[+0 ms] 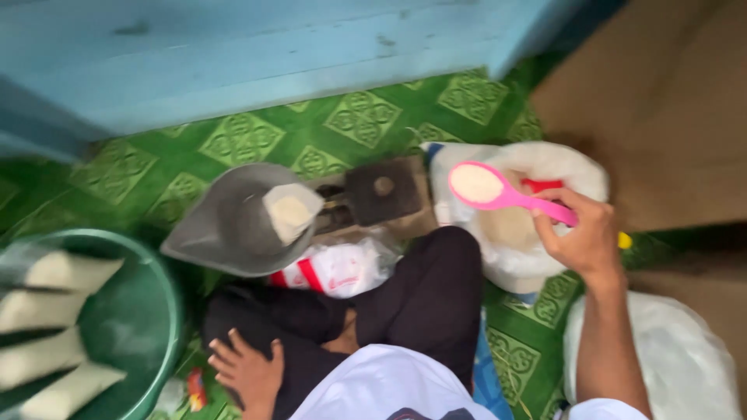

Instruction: Manually scooping white powder from a large sack into small plastic bags using a scale for measurement.

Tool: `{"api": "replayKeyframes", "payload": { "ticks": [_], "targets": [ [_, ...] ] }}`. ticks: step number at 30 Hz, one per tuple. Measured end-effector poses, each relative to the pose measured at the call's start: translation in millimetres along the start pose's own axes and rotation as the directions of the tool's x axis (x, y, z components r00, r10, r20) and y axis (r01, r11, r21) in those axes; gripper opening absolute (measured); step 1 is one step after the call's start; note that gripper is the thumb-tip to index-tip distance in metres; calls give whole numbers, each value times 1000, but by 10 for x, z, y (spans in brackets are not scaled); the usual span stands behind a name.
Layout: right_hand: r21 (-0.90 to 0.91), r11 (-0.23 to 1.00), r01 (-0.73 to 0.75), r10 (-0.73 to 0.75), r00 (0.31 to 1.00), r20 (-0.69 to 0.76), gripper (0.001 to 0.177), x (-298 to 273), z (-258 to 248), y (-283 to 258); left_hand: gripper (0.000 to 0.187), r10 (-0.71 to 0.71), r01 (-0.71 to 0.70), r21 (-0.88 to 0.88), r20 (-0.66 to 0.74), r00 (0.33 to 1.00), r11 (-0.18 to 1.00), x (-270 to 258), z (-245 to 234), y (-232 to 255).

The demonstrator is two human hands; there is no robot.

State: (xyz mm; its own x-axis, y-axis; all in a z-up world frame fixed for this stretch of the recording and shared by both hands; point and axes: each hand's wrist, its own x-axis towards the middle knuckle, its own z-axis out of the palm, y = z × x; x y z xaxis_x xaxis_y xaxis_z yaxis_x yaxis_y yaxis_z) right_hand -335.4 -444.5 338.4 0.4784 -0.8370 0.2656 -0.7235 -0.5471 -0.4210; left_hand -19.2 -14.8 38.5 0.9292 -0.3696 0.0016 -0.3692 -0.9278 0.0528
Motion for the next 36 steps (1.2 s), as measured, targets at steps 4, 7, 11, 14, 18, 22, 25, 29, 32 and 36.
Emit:
{"api": "replayKeyframes", "payload": {
  "ticks": [4, 7, 11, 14, 18, 22, 25, 29, 32, 36],
  "targets": [
    [-39, 988, 151, -148, 986, 73, 24, 172, 76, -429, 103, -19, 23, -35, 119, 993, 999, 36, 15, -82],
    [-42, 979, 200, -194, 974, 116, 23, 295, 208, -693, 100, -8, 29, -88, 233, 973, 996, 105, -107, -117],
    [-21, 956, 291, -284, 944, 167, 24, 445, 353, -1058, 78, 66, 0, -172, 377, 924, 985, 231, -451, -110],
    [-39, 966, 254, -237, 938, 252, 21, 539, 443, -1339, 54, 188, -81, -267, 406, 894, 960, 372, -850, 54],
    [8, 977, 213, -204, 920, 334, 24, 618, 503, -1689, 42, 293, 15, -556, 461, 838, 831, 595, -1846, 567],
    [-55, 963, 266, -227, 899, 375, 28, 667, 602, -1838, 28, 397, -111, -791, 176, 901, 602, 741, -2122, 937],
    [-59, 954, 294, -252, 894, 372, 29, 691, 667, -1898, 30, 402, -265, -828, -53, 914, 494, 863, -2077, 1140],
    [-86, 940, 329, -280, 893, 353, 29, 742, 725, -1952, 44, 347, -392, -811, -251, 904, 434, 1003, -1948, 1394],
    [-98, 939, 329, -267, 879, 395, 33, 784, 764, -1983, 59, 392, -366, -841, -204, 897, 399, 1065, -1971, 1530],
    [-93, 928, 360, -295, 864, 409, 31, 816, 818, -2065, 73, 422, -331, -870, -163, 892, 364, 1102, -1886, 1645]
  ]
}}
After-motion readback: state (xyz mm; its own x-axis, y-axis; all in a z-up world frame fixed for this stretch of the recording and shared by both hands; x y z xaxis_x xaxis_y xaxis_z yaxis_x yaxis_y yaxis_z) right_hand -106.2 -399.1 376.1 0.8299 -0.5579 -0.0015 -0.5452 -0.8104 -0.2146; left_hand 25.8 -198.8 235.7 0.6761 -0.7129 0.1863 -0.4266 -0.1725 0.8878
